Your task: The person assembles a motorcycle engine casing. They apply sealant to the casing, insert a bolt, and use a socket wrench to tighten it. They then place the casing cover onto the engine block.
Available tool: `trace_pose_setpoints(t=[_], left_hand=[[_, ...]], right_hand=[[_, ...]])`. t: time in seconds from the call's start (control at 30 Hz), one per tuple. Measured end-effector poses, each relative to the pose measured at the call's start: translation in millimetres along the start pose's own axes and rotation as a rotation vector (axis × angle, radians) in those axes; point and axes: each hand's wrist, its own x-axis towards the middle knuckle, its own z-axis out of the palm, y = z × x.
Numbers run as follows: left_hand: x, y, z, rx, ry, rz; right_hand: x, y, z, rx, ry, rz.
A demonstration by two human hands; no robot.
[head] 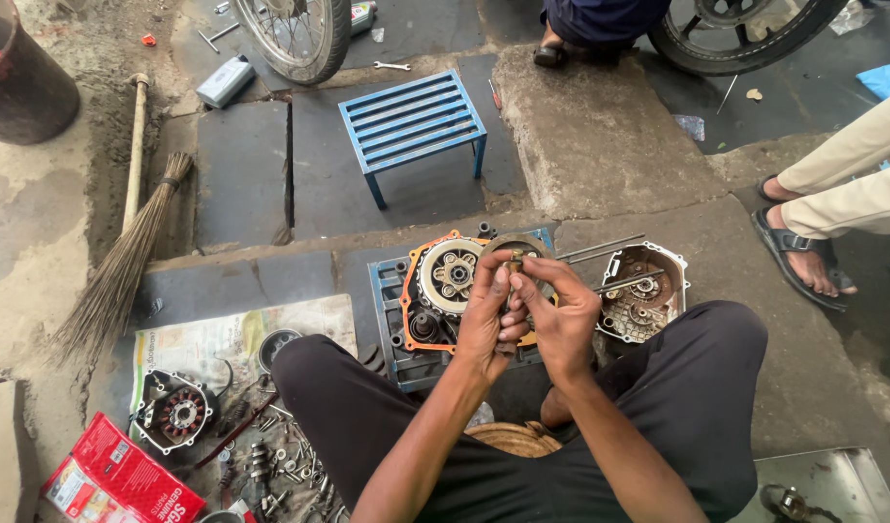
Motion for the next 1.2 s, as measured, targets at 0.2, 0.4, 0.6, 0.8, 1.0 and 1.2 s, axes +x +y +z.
trace_pose_setpoints(t=[0.2, 0.4, 0.6, 0.8, 1.0, 1.2], left_hand=[[3.2, -2.8, -5.3, 0.019, 0.094, 0.072], [3.5, -2.0, -4.0, 0.032, 0.117, 0.139], [1.5, 0.0, -0.8, 0.035, 0.144, 0.19], [1.8, 10.8, 5.4, 0.017, 0.107, 0.164], [2.6, 35.2, 9.6, 0.266, 0.029, -0.007], [9.3, 32.6, 6.0, 0.332, 0.038, 0.046]], right_hand=[[-3.5, -3.8, 15.3, 0.18, 0.072, 0.05], [-1.3, -3.0, 23.3, 0.116, 0.097, -0.049], [-0.8, 0.6, 27.2, -0.048, 0.101, -0.149], [0.5, -1.0, 30.5, -0.017, 0.072, -0.195], [32.4, -31.7, -0.5, -0.06, -0.166, -0.193], [63.3, -54.6, -26.7, -0.364, -0.473, -0.269]])
